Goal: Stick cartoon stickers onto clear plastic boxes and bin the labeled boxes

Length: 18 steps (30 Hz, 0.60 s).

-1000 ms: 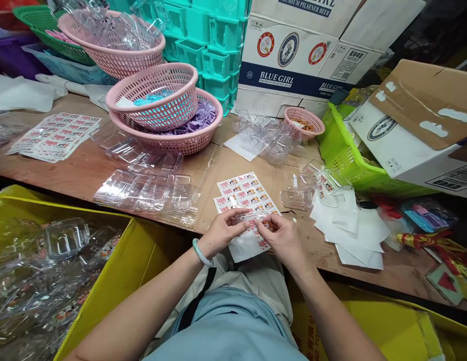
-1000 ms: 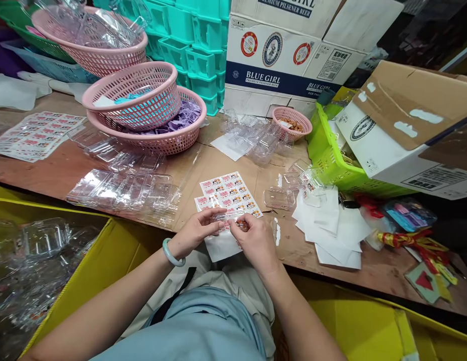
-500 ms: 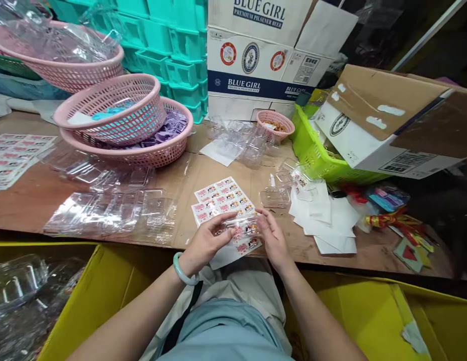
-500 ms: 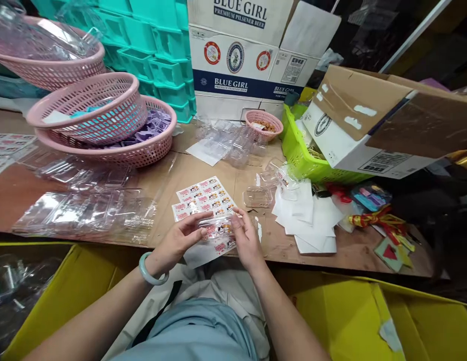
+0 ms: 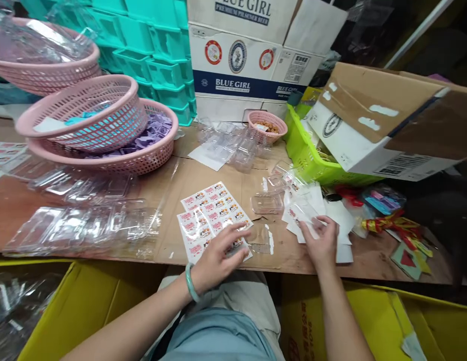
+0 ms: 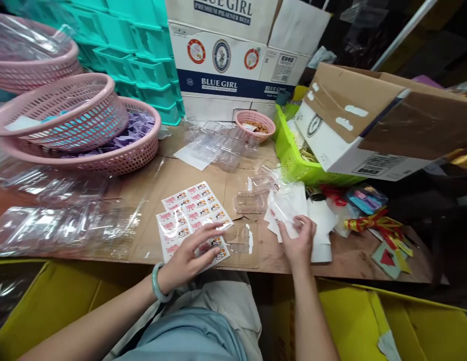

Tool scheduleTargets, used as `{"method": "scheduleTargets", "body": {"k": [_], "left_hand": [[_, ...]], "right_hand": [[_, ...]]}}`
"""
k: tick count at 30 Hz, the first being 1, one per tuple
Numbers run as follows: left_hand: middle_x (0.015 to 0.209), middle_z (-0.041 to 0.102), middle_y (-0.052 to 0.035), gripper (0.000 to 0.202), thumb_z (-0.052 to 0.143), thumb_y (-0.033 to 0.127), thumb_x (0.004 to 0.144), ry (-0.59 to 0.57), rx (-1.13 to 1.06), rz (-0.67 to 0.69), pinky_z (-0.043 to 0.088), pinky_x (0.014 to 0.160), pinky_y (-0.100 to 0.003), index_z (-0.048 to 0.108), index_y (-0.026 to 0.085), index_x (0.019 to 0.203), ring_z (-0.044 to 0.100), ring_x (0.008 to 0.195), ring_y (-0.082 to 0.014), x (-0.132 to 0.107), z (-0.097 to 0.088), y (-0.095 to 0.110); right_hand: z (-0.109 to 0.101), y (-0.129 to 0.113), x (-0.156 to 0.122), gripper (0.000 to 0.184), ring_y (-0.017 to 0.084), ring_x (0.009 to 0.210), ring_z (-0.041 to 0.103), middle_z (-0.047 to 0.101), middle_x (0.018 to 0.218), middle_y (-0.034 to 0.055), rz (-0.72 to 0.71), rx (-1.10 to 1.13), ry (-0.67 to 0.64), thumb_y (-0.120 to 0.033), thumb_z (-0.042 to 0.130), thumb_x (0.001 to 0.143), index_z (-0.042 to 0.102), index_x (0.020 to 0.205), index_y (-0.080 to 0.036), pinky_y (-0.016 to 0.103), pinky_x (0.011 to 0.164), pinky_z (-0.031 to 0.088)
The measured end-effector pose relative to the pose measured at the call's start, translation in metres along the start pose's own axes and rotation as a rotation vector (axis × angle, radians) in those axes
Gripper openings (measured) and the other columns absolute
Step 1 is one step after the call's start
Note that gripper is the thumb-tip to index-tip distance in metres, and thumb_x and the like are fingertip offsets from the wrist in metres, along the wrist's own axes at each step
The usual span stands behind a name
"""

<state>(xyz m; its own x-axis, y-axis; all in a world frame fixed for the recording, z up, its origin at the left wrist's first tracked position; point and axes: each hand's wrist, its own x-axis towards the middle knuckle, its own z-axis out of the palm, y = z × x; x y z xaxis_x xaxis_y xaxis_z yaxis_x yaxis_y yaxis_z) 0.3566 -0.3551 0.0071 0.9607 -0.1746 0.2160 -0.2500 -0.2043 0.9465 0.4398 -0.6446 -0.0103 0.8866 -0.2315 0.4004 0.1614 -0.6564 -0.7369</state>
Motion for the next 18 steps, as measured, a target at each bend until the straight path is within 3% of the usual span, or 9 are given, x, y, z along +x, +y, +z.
{"method": "scheduleTargets", "body": {"k": [3, 5, 6, 8, 10, 12, 14, 18], "left_hand": [[0.117, 0.066, -0.0088, 0.025, 0.057, 0.022, 0.089, 0.015, 0.078, -0.005, 0.048, 0.098, -0.034, 0.066, 0.023, 0.112, 0.061, 0.111, -0.0198, -0.029, -0.012, 0.000], [0.114, 0.065, -0.0091, 0.021, 0.057, 0.024, 0.088, 0.216, 0.134, -0.100, 0.049, 0.092, -0.032, 0.066, 0.022, 0.107, 0.060, 0.108, -0.0201, -0.047, -0.031, -0.003], [0.113, 0.064, -0.0092, 0.021, 0.058, 0.027, 0.088, 0.355, 0.152, -0.165, 0.049, 0.090, -0.032, 0.065, 0.021, 0.107, 0.060, 0.107, -0.0204, -0.055, -0.042, -0.005], [0.103, 0.065, -0.0082, 0.022, 0.059, 0.035, 0.087, 0.556, 0.120, -0.327, 0.051, 0.083, -0.031, 0.065, 0.019, 0.101, 0.062, 0.095, -0.0193, -0.070, -0.064, -0.008], [0.082, 0.065, -0.0051, 0.029, 0.056, 0.044, 0.087, 0.498, 0.015, -0.510, 0.050, 0.071, -0.028, 0.065, 0.016, 0.086, 0.060, 0.075, -0.0162, -0.085, -0.080, -0.009], [0.070, 0.062, -0.0034, 0.037, 0.057, 0.049, 0.086, 0.286, -0.096, -0.658, 0.048, 0.064, -0.026, 0.065, 0.014, 0.074, 0.057, 0.065, -0.0142, -0.098, -0.085, -0.007], [0.075, 0.065, -0.0044, 0.036, 0.064, 0.049, 0.081, 0.184, -0.239, -0.745, 0.048, 0.066, -0.026, 0.067, 0.014, 0.078, 0.058, 0.069, -0.0148, -0.106, -0.081, -0.005], [0.084, 0.067, -0.0043, 0.035, 0.071, 0.047, 0.073, 0.383, -0.504, -0.754, 0.050, 0.069, -0.027, 0.067, 0.014, 0.086, 0.060, 0.076, -0.0163, -0.108, -0.064, -0.005]], "right_hand": [[0.004, 0.007, 0.002, 0.047, 0.036, 0.119, 0.050, 0.050, 0.119, 0.0174, -0.191, -0.297, 0.101, -0.046, 0.069, 0.076, 0.054, 0.111, -0.019, 0.058, 0.101, 0.041], [0.017, -0.013, -0.012, 0.055, 0.039, 0.130, 0.040, 0.045, 0.132, 0.0208, -0.358, -0.333, 0.086, -0.046, 0.069, 0.077, 0.051, 0.122, -0.019, 0.061, 0.108, 0.033], [0.026, -0.028, -0.024, 0.063, 0.039, 0.133, 0.037, 0.042, 0.138, 0.0206, -0.460, -0.299, -0.003, -0.047, 0.070, 0.077, 0.047, 0.129, -0.020, 0.061, 0.110, 0.031], [0.047, -0.060, -0.054, 0.074, 0.038, 0.136, 0.035, 0.041, 0.145, 0.0176, -0.700, -0.193, -0.335, -0.048, 0.070, 0.078, 0.039, 0.140, -0.023, 0.060, 0.112, 0.031], [0.068, -0.084, -0.087, 0.063, 0.035, 0.137, 0.036, 0.046, 0.145, 0.0141, -0.922, -0.129, -0.617, -0.035, 0.064, 0.084, 0.039, 0.142, -0.024, 0.060, 0.110, 0.034], [0.084, -0.097, -0.112, 0.049, 0.031, 0.136, 0.040, 0.054, 0.139, 0.0117, -1.039, -0.071, -0.678, -0.016, 0.055, 0.088, 0.047, 0.136, -0.024, 0.056, 0.106, 0.040], [0.091, -0.104, -0.126, 0.046, 0.027, 0.132, 0.046, 0.059, 0.134, 0.0109, -1.044, 0.016, -0.673, -0.007, 0.049, 0.088, 0.053, 0.131, -0.023, 0.050, 0.103, 0.046], [0.089, -0.122, -0.130, 0.044, 0.029, 0.129, 0.050, 0.058, 0.135, 0.0131, -0.896, 0.195, -0.785, -0.031, 0.062, 0.088, 0.055, 0.130, -0.021, 0.053, 0.104, 0.046]]}}
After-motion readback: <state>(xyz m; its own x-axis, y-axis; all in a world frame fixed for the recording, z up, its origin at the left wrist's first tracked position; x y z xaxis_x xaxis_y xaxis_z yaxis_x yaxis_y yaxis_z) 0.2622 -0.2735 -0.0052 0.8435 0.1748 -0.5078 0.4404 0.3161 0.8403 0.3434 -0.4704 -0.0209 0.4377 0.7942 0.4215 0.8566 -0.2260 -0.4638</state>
